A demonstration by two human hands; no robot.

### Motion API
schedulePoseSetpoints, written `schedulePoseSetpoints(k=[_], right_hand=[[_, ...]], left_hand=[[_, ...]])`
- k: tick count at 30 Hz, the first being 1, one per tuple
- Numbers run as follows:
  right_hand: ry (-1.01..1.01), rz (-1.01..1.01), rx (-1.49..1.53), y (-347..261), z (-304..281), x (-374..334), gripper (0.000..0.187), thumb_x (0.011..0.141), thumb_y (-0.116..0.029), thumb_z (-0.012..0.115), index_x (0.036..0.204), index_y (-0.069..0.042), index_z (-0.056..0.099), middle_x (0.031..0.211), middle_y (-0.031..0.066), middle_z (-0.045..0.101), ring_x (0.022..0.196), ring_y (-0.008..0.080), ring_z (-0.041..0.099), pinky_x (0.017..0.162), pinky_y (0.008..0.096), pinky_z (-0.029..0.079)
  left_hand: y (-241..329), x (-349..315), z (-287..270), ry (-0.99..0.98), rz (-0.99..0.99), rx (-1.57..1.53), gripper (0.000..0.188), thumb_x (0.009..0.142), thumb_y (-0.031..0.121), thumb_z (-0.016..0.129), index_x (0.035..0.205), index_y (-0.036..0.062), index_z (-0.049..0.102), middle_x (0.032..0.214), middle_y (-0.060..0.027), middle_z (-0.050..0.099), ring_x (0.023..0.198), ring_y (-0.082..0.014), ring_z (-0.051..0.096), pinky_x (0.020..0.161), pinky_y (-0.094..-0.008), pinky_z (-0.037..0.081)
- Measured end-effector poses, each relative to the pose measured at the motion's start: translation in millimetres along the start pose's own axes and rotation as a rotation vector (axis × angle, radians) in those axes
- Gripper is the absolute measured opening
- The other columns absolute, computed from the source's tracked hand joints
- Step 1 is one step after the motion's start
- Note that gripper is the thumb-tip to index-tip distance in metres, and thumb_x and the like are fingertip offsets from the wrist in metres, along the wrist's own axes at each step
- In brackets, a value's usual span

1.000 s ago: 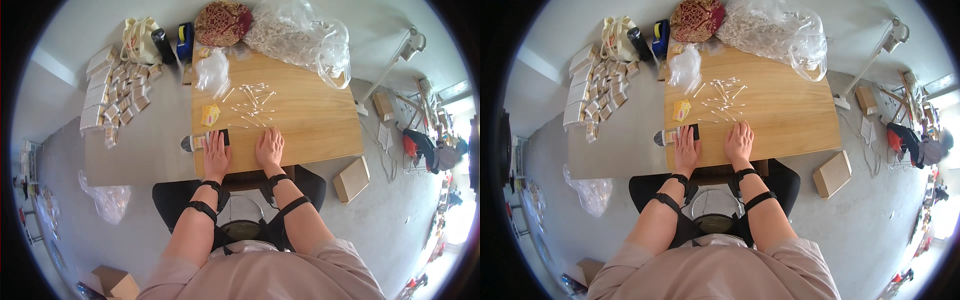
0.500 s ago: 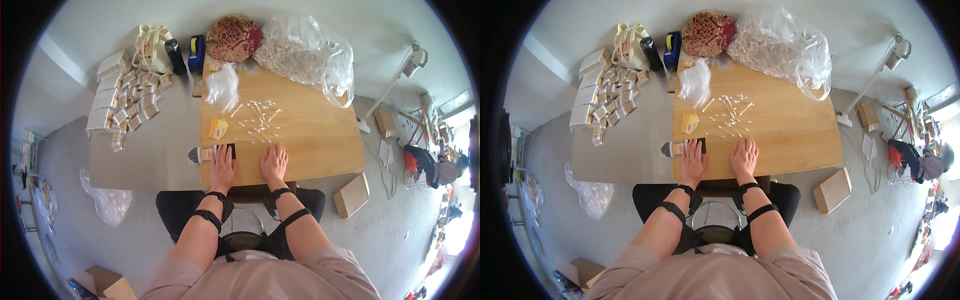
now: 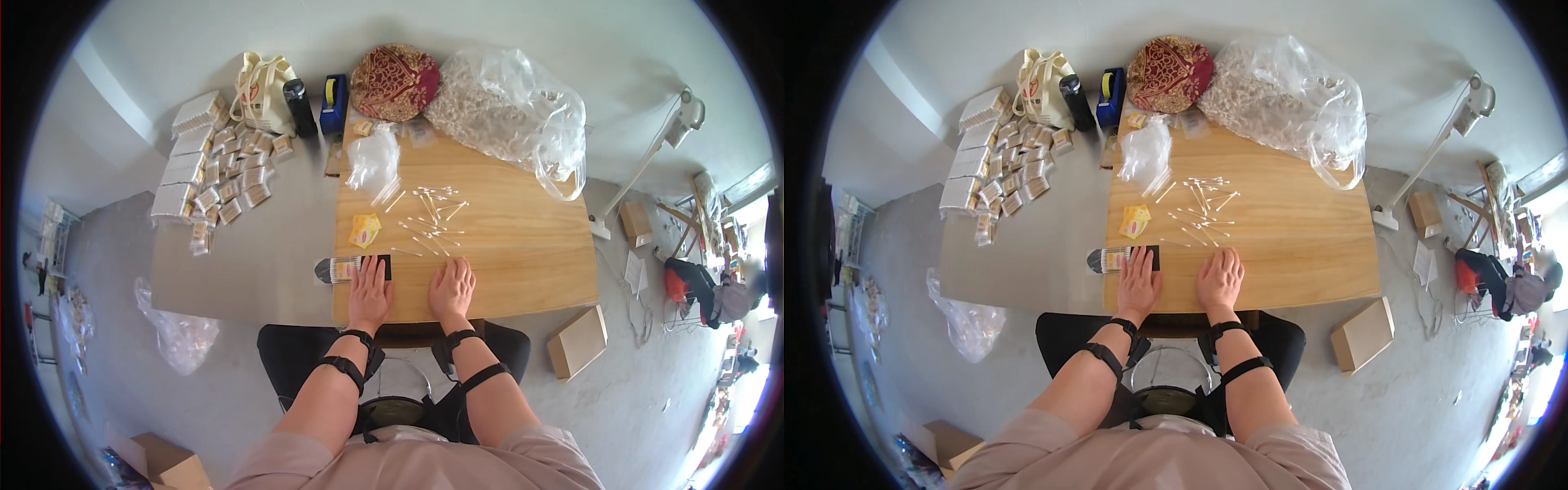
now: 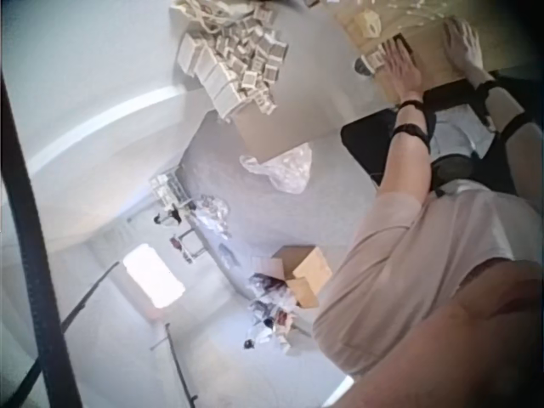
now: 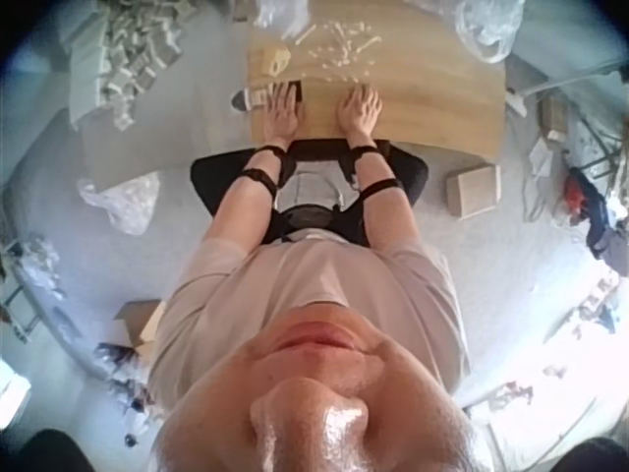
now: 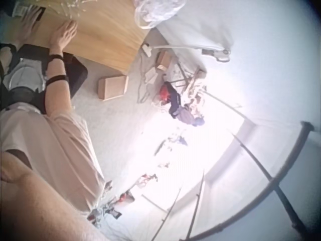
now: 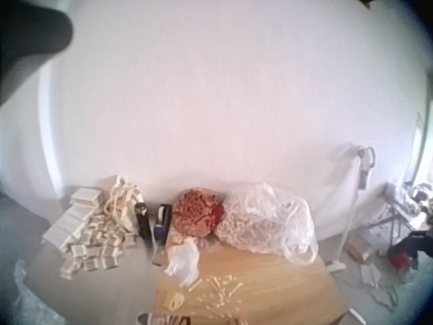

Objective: Organizing and packaging cotton swabs into small plastic packets on a table.

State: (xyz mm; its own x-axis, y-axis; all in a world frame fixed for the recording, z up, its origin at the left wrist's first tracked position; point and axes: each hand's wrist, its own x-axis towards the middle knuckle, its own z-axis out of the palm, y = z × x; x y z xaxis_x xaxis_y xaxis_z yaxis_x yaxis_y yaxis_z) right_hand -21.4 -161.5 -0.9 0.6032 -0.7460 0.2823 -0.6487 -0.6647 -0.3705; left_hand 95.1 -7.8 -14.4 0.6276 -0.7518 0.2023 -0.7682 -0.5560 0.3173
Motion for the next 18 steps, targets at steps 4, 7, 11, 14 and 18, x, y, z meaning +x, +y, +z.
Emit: schedulePoseSetpoints(k=[4,7,11,14,18], right_hand=[[-0.008,0.019,0.004,2.4,-0.6,0.9,0.037,0.09,-0.024,0.058,0.119,-0.002,0.054,0.129,0.0157,0.051,0.13,0.0326,0.043,0.108,0.0469,0.034],[-0.028,0.02,-0.004,2.0,-1.0,1.5,0.036,0.09,-0.024,0.058,0.119,-0.002,0.055,0.128,0.016,0.051,0.13,0.0329,0.043,0.108,0.0468,0.034],[0.008,-0.011,0.003,4.0,2.1,-0.8,0.035,0.089,-0.022,0.059,0.118,-0.002,0.056,0.127,0.016,0.052,0.129,0.0335,0.044,0.107,0.0472,0.035],[0.009,-0.001,0.035,1.7,-2.7,-0.2,0.034,0.089,-0.021,0.06,0.117,-0.002,0.056,0.126,0.0158,0.053,0.128,0.034,0.045,0.106,0.0473,0.036],[0.022,0.01,0.022,7.5,0.7,-1.0,0.034,0.088,-0.02,0.06,0.117,-0.002,0.057,0.126,0.0159,0.053,0.128,0.0338,0.045,0.106,0.0472,0.036]], left_hand=[[2.3,1.1,0.7,-0.021,-0.005,-0.025,0.057,0.095,0.031,0.054,0.143,0.0039,0.04,0.152,-0.0145,0.035,0.144,-0.0297,0.028,0.119,-0.0533,0.016],[1.6,0.5,1.1,-0.026,-0.002,-0.016,0.057,0.095,0.031,0.053,0.143,0.0036,0.04,0.153,-0.0148,0.035,0.144,-0.0294,0.028,0.119,-0.053,0.016],[1.7,0.0,0.5,-0.036,-0.007,-0.012,0.057,0.095,0.031,0.053,0.144,0.004,0.039,0.152,-0.0146,0.035,0.145,-0.0293,0.028,0.119,-0.0531,0.016],[1.9,-0.7,0.1,-0.028,-0.003,-0.04,0.058,0.095,0.031,0.054,0.144,0.0046,0.039,0.152,-0.014,0.036,0.145,-0.0293,0.028,0.119,-0.0534,0.016],[3.3,0.2,2.0,-0.028,0.007,-0.07,0.058,0.094,0.031,0.055,0.144,0.0053,0.039,0.153,-0.0134,0.035,0.145,-0.0292,0.028,0.119,-0.0538,0.015]])
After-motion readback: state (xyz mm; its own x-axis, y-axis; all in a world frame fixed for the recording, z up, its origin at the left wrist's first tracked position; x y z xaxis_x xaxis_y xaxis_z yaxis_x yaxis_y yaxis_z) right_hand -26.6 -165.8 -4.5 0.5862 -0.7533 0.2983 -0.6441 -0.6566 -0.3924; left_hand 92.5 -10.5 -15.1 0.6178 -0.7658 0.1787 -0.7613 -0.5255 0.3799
